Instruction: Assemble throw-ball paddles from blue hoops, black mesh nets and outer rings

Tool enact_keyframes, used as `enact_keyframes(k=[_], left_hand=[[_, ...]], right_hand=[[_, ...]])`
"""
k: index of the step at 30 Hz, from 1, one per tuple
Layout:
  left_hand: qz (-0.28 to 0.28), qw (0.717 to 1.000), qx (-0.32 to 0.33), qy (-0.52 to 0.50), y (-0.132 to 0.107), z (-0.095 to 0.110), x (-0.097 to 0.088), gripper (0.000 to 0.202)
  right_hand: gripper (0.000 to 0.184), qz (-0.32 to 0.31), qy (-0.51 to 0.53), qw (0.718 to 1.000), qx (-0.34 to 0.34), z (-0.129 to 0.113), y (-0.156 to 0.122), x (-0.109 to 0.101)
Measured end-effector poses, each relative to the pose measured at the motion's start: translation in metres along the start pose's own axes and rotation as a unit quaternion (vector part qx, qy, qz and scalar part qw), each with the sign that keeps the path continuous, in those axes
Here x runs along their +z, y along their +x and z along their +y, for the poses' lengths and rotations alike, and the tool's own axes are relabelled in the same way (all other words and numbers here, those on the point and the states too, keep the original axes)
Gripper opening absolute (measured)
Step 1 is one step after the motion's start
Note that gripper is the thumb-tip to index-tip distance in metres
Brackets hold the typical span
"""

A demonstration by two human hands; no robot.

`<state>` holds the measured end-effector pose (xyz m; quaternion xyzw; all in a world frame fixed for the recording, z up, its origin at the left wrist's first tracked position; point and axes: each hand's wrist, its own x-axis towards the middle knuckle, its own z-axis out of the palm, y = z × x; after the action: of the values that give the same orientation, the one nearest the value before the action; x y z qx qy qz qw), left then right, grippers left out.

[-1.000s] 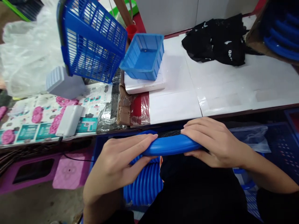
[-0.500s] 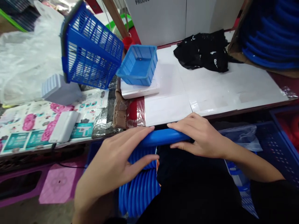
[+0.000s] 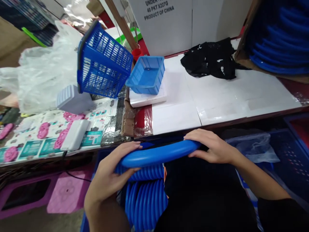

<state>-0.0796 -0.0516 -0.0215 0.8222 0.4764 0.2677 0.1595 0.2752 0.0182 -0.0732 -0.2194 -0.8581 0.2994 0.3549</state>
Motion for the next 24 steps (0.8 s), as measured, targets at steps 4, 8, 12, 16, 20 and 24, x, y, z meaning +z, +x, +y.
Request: enact_keyframes(k=[4, 8, 12, 16, 20, 24], left_hand=[[-0.007, 0.995, 0.067, 0.075, 0.009, 0.031, 0.001, 0.048], [-0.021, 0.984, 0.113, 0.138, 0.024, 0.047, 0.008, 0.052], [0.036, 0.976, 0.091, 0.194, 0.033, 0.041, 0.017, 0.046], [0.065, 0.976, 0.04, 0.205, 0.05, 0.026, 0.024, 0.045], [0.047, 0.99, -0.014, 0.136, 0.065, 0.017, 0.009, 0.051], [0.09, 0.991, -0.032, 0.091, 0.046, 0.008, -0.025, 0.048]], right_hand=[[0.049, 0.004, -0.005, 1.0, -0.023, -0.002, 0.009, 0.012], [0.053, -0.01, -0.003, 0.999, -0.047, -0.005, 0.016, 0.017], [0.042, 0.035, 0.01, 0.999, -0.027, -0.004, 0.02, 0.025], [0.036, 0.109, -0.007, 0.994, 0.011, 0.004, 0.024, 0.035], [0.035, 0.142, -0.013, 0.99, 0.02, 0.007, 0.036, 0.036], [0.056, 0.136, 0.039, 0.99, 0.026, 0.006, 0.037, 0.021]])
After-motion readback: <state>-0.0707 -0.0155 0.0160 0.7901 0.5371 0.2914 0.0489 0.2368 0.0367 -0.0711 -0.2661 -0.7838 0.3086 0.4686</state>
